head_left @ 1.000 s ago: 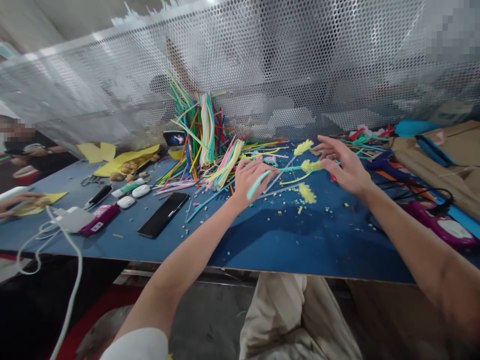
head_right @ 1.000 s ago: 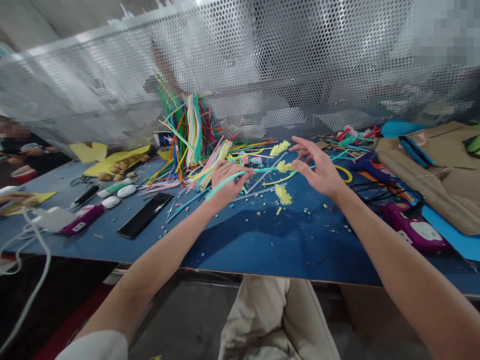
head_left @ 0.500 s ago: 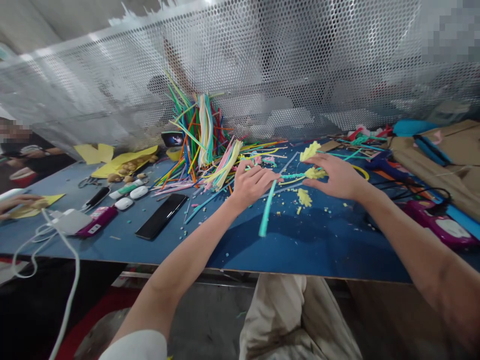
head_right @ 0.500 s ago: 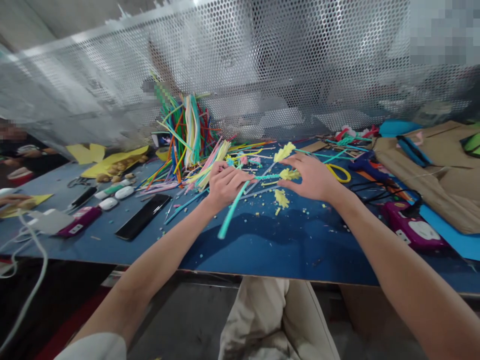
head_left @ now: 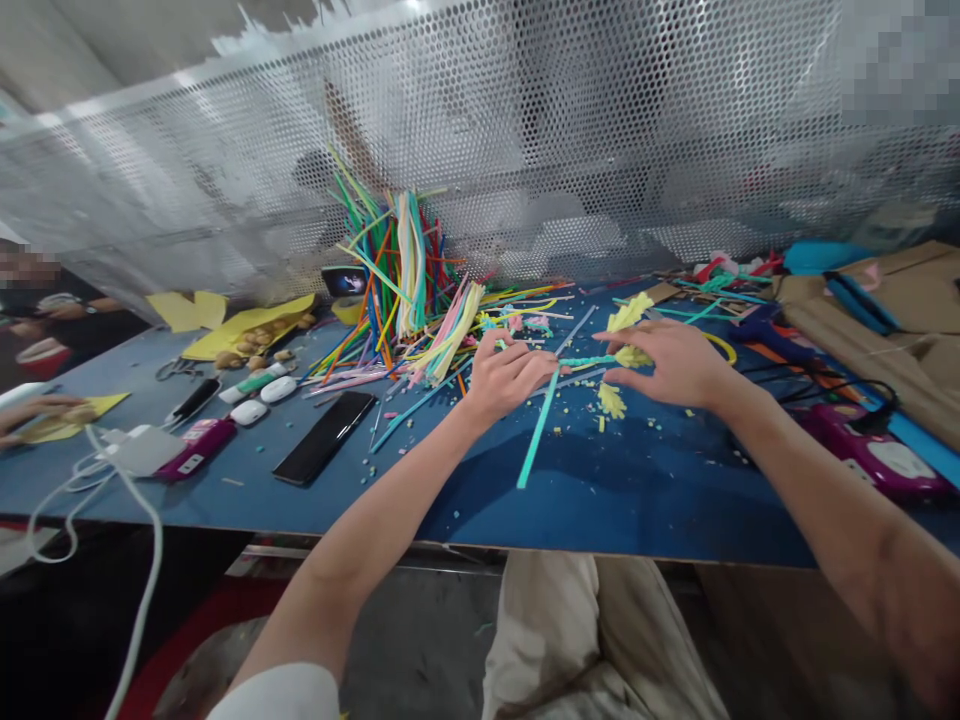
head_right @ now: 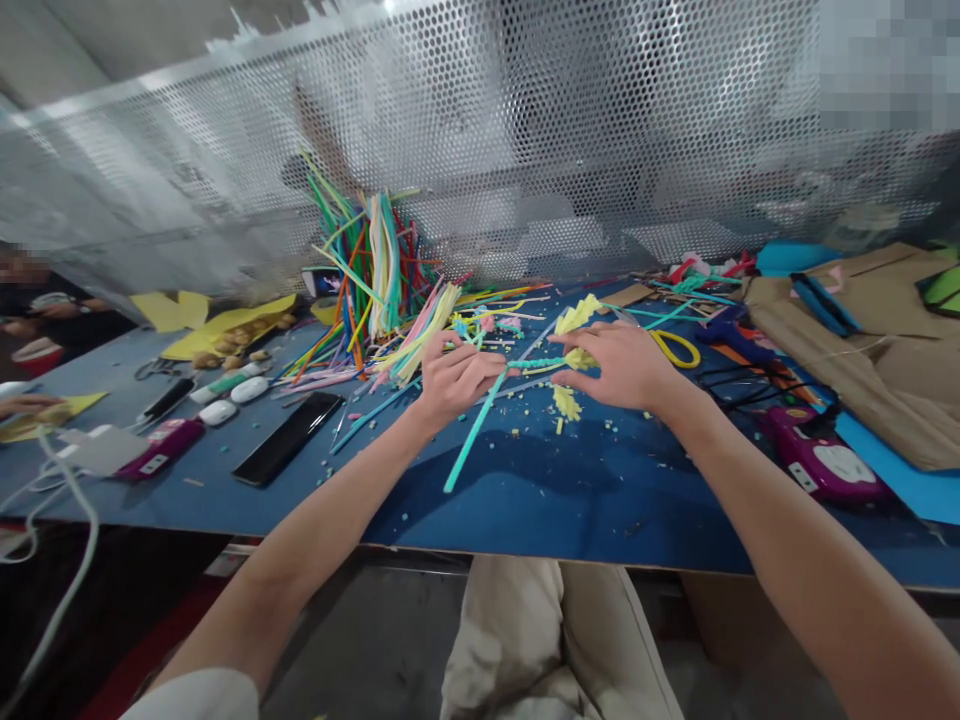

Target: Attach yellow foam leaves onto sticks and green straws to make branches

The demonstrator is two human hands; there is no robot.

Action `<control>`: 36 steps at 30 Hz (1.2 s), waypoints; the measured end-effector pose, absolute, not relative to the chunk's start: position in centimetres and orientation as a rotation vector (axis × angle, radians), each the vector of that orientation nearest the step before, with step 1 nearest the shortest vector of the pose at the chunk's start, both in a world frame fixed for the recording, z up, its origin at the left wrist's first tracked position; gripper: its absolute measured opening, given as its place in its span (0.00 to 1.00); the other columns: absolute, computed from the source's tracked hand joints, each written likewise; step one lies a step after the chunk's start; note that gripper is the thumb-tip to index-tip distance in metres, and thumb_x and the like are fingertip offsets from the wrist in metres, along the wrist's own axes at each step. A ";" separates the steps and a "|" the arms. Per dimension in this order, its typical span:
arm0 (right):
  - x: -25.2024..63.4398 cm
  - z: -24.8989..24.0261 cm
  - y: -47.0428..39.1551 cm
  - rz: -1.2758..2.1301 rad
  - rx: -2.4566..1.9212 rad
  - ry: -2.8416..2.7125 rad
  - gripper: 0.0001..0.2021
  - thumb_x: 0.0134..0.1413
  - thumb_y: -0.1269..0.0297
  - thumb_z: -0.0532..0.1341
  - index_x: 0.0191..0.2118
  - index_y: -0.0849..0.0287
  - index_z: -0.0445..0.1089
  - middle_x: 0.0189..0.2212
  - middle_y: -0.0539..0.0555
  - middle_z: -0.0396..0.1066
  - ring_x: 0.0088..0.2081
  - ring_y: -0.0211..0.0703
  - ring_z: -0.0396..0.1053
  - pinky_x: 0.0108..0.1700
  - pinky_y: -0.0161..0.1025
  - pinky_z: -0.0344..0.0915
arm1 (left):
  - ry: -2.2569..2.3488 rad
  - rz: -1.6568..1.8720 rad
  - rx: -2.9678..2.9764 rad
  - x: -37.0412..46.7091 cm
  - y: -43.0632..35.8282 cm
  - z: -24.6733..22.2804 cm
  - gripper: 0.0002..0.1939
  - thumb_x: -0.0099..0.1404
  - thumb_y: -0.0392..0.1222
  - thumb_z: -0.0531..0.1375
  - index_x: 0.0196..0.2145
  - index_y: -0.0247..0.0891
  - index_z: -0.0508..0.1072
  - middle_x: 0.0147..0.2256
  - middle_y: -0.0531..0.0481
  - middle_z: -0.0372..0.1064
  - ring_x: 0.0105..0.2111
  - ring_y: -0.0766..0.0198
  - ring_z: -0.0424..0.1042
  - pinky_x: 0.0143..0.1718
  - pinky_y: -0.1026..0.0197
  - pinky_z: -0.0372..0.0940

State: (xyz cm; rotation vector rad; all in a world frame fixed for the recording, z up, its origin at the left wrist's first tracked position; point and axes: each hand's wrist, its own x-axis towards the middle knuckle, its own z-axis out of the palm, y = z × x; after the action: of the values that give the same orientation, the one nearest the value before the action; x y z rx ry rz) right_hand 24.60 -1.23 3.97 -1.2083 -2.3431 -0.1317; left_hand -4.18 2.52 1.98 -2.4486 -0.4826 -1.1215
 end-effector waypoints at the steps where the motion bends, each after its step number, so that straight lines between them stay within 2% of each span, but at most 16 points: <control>1: 24.5 4.0 -1.3 -0.167 -1.228 -2.313 0.27 0.59 0.43 0.60 0.58 0.50 0.70 0.45 0.54 0.79 0.50 0.57 0.73 0.55 0.53 0.63 | -0.472 -1.114 -2.421 -4.1 2.4 2.0 0.08 0.67 0.50 0.62 0.35 0.44 0.73 0.38 0.57 0.80 0.29 0.67 0.74 0.44 0.53 0.60; 6: 23.6 4.2 -2.0 -0.290 -1.219 -2.298 0.19 0.64 0.49 0.56 0.52 0.50 0.76 0.45 0.53 0.79 0.48 0.51 0.74 0.52 0.48 0.63 | -0.382 -1.094 -2.271 -3.8 1.9 2.3 0.05 0.68 0.44 0.62 0.35 0.42 0.72 0.39 0.57 0.80 0.28 0.69 0.74 0.43 0.53 0.60; 10: 22.7 4.1 -2.6 -0.257 -1.155 -2.368 0.15 0.66 0.53 0.57 0.50 0.50 0.77 0.45 0.51 0.80 0.47 0.49 0.75 0.49 0.45 0.63 | -0.376 -1.113 -2.292 -3.4 1.4 2.5 0.07 0.69 0.46 0.61 0.35 0.42 0.72 0.38 0.54 0.80 0.28 0.68 0.73 0.42 0.53 0.61; 13: 22.5 3.8 -2.7 -0.258 -1.155 -2.260 0.14 0.65 0.54 0.58 0.44 0.49 0.80 0.43 0.50 0.80 0.45 0.49 0.77 0.46 0.44 0.65 | -0.426 -1.150 -2.327 -3.1 1.3 2.5 0.04 0.70 0.43 0.60 0.41 0.43 0.73 0.34 0.55 0.80 0.27 0.68 0.73 0.42 0.55 0.61; 15: 22.6 3.6 -2.7 -0.257 -1.140 -2.211 0.13 0.63 0.53 0.59 0.44 0.48 0.80 0.40 0.50 0.81 0.44 0.49 0.77 0.46 0.45 0.66 | -0.440 -1.161 -2.351 -3.0 1.2 2.5 0.07 0.70 0.40 0.60 0.46 0.45 0.73 0.34 0.56 0.80 0.27 0.69 0.74 0.43 0.56 0.61; 17: 22.8 3.7 -2.6 -0.228 -1.109 -2.211 0.13 0.62 0.51 0.60 0.43 0.48 0.80 0.37 0.50 0.81 0.41 0.48 0.78 0.47 0.44 0.67 | -0.436 -1.168 -2.392 -2.9 1.0 2.4 0.10 0.70 0.39 0.60 0.48 0.47 0.73 0.37 0.57 0.80 0.29 0.70 0.75 0.45 0.57 0.60; 22: 22.6 3.9 -2.7 -0.024 -1.041 -2.182 0.12 0.62 0.52 0.61 0.40 0.51 0.80 0.38 0.51 0.81 0.40 0.46 0.78 0.46 0.42 0.69 | -0.476 -1.255 -2.438 -3.0 0.5 2.3 0.08 0.69 0.40 0.61 0.45 0.50 0.75 0.44 0.59 0.79 0.35 0.70 0.76 0.49 0.56 0.59; 28: 22.8 3.7 -2.2 0.186 -1.172 -2.035 0.11 0.60 0.52 0.61 0.36 0.49 0.80 0.36 0.49 0.81 0.38 0.47 0.77 0.42 0.43 0.71 | -0.515 -1.377 -2.340 -2.8 0.6 2.6 0.06 0.63 0.43 0.66 0.39 0.52 0.77 0.44 0.60 0.79 0.41 0.63 0.72 0.46 0.53 0.62; 31: 23.5 3.6 -1.7 0.184 -1.233 -1.969 0.12 0.59 0.52 0.62 0.35 0.49 0.81 0.35 0.50 0.81 0.38 0.49 0.78 0.42 0.44 0.70 | -0.494 -1.470 -2.316 -2.8 0.6 2.8 0.04 0.62 0.46 0.67 0.36 0.51 0.76 0.44 0.58 0.78 0.45 0.60 0.72 0.49 0.51 0.63; 33: 23.9 3.5 -1.4 0.178 -1.243 -1.942 0.12 0.59 0.52 0.62 0.35 0.50 0.81 0.33 0.50 0.81 0.36 0.48 0.77 0.41 0.43 0.70 | -0.519 -1.565 -2.360 -2.9 0.7 2.8 0.09 0.63 0.51 0.65 0.41 0.50 0.74 0.45 0.54 0.77 0.48 0.59 0.71 0.53 0.49 0.63; 34: 24.1 3.5 -1.3 0.173 -1.242 -1.934 0.12 0.59 0.53 0.61 0.35 0.51 0.80 0.33 0.50 0.80 0.36 0.48 0.77 0.41 0.43 0.69 | -0.560 -1.614 -2.386 -2.9 0.7 2.8 0.18 0.63 0.56 0.64 0.47 0.49 0.72 0.48 0.51 0.75 0.50 0.57 0.71 0.55 0.48 0.63; 36: 24.4 3.5 -1.2 0.161 -1.235 -1.923 0.13 0.60 0.54 0.61 0.35 0.52 0.80 0.33 0.50 0.80 0.36 0.47 0.77 0.40 0.43 0.68 | -0.675 -1.650 -2.423 -3.0 0.9 2.7 0.40 0.58 0.67 0.63 0.61 0.44 0.60 0.57 0.41 0.67 0.55 0.54 0.69 0.56 0.47 0.63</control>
State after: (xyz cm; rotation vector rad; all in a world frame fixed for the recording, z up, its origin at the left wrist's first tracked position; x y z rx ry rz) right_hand 24.43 -1.18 3.46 -1.2355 -1.9225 0.1612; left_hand -3.00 0.90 2.66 -2.4229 -0.6750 -1.6504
